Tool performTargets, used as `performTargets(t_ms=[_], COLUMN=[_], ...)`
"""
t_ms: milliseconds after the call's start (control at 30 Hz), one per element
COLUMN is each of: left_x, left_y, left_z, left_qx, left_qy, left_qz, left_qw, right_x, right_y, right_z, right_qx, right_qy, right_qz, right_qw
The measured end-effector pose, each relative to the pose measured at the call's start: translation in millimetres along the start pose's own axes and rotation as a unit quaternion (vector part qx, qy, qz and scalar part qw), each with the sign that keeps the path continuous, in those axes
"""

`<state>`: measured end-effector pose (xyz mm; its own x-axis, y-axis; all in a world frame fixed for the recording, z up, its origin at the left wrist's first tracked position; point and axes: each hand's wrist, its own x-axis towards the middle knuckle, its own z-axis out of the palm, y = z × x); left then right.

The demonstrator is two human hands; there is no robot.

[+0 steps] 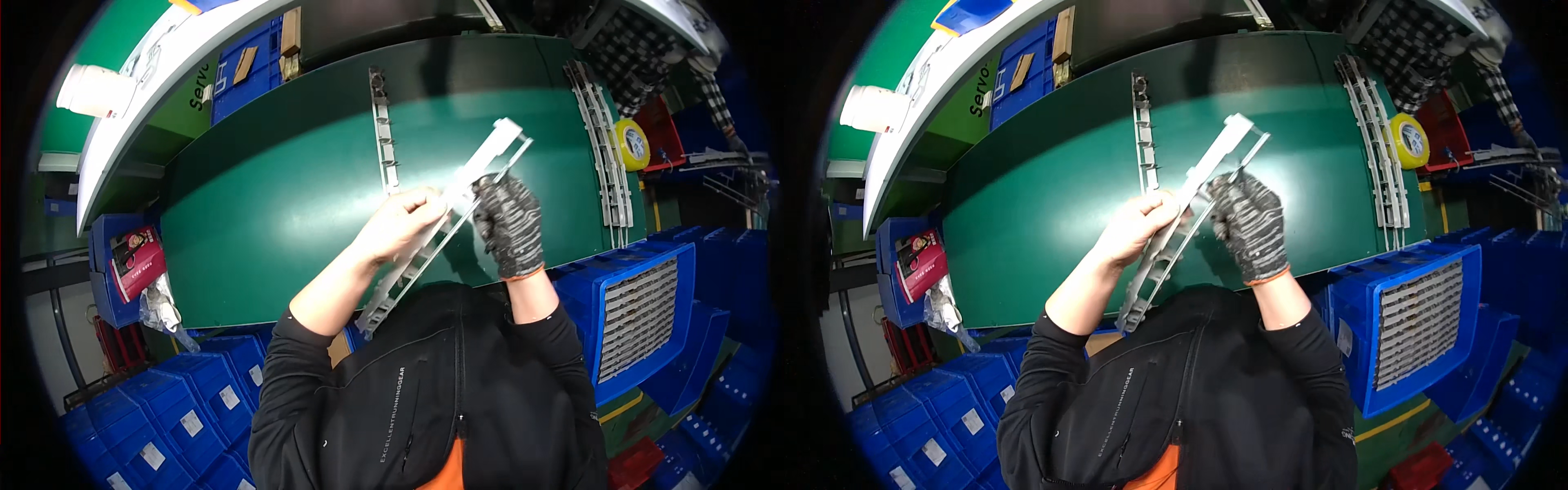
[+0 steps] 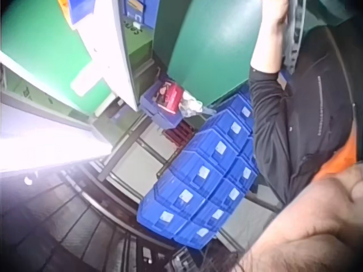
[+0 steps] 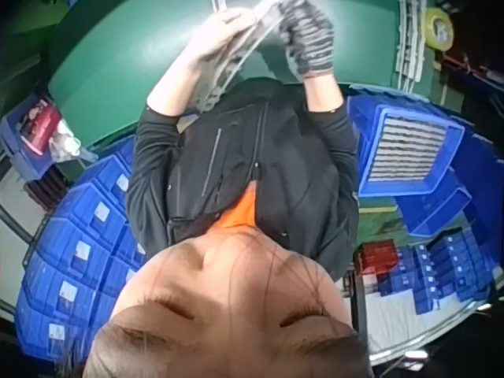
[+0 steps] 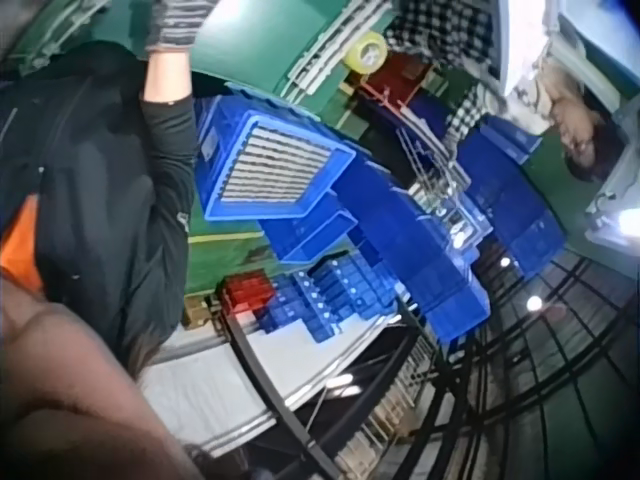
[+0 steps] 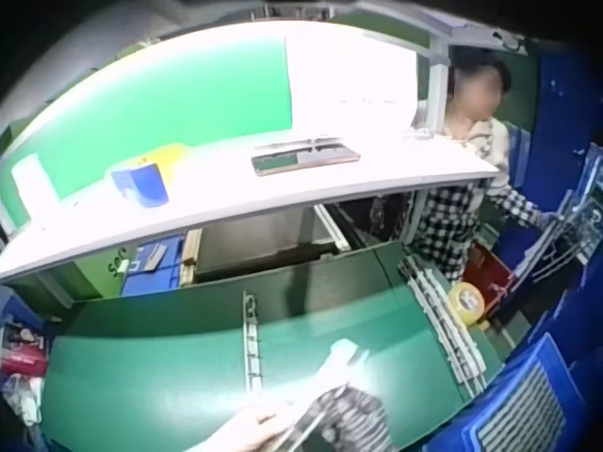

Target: The person trims molded plastic parts with a small blade, fits the pieces together by hand, and stacks them into a plastic crate.

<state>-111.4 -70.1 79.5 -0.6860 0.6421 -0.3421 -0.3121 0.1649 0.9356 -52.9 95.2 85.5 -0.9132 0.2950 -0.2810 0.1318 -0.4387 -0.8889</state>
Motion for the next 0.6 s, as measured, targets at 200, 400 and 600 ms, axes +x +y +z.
performTargets(t_ms=[200, 400, 600], left_x=[-27.2, -47.0, -32.9], left_y=[-16.4, -36.5, -44.6], left_z=[-64.9, -56.7, -27.8], left_qx=[0.09, 0.021, -0.346], left_qy=[-0.042, -0.008, -0.009], left_qz=[-0.036, 0.022, 0.049], left_qw=[0.994, 1.0, 0.937], right_x=[40.9, 35.6, -0.4], right_y=[-46.9, -64.9, 3.2], right_z=[-61.6, -38.6, -12.1], right_qx=[0.211, 0.111, -0.393], right_qy=[0.108, 0.173, -0.089], right_qz=[-0.082, -0.175, -0.311], right_qw=[0.968, 0.963, 0.861])
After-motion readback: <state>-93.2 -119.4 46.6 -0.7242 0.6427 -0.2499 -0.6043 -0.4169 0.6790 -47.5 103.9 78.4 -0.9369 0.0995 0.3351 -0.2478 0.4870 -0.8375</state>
